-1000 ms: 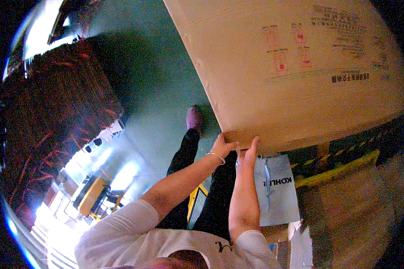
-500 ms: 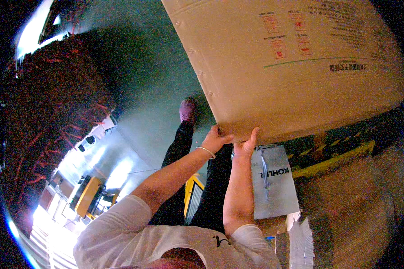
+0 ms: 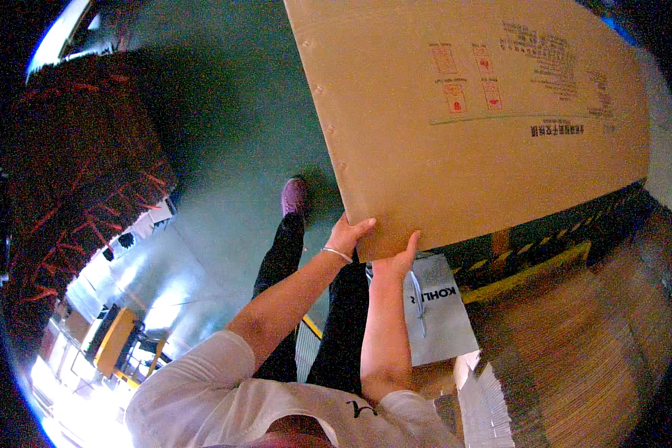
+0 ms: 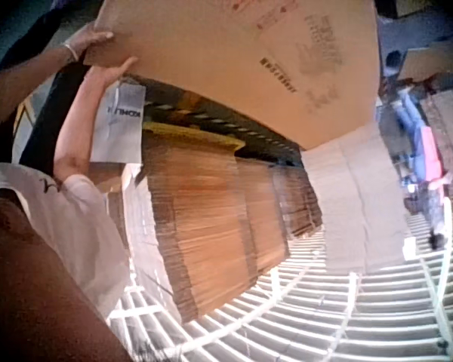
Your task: The person lifts and stacks flat cardboard sheets, then wraps and ties them with red plastic straps. They repeat this process, handling the stacks and securing them with straps by hand.
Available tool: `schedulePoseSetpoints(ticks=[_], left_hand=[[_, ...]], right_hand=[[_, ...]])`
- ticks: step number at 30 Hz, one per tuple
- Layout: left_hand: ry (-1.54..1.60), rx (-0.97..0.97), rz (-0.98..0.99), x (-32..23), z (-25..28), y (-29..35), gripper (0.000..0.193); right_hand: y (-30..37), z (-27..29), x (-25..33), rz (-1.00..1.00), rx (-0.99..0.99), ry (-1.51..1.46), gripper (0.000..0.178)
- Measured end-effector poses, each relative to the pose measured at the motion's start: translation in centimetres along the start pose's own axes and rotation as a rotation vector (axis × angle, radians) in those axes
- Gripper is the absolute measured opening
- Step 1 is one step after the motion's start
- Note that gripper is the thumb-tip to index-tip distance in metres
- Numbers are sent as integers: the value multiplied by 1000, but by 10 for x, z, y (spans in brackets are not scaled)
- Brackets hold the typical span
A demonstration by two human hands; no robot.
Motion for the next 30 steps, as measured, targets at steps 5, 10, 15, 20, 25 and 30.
schedulePoseSetpoints(ticks=[5,10,15,20,25,30], left_hand=[[28,-23,-6,-38,4,-14,57],[-80,-76,32,-75,16,-24,50],[-42,13,-27,-69,9,-13,50],[-94,16,22,-64,-8,16,51],[-73,38,5,-68,-8,36,51],[-132,11,119,-79,26,62,51]], right_hand=[[-17,-24,-25,9,32,-42,58],[-13,-55,-37,-13,65,-27,61],[-33,-34,62,121,-22,-38,59],[-52,-18,141,209,-73,151,53],[-32,-15,144,288,-75,154,51],[8,-28,114,283,-35,158,51]])
Point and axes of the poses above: each hand's wrist, its own y-axis away from the middle knuckle, its own z-axis out of the back of the hand, x = y × z, the point moved 8 cm from there along -y, towards the middle knuckle, and after that the axes turned 1 degree about x, right-handed, at the moved point
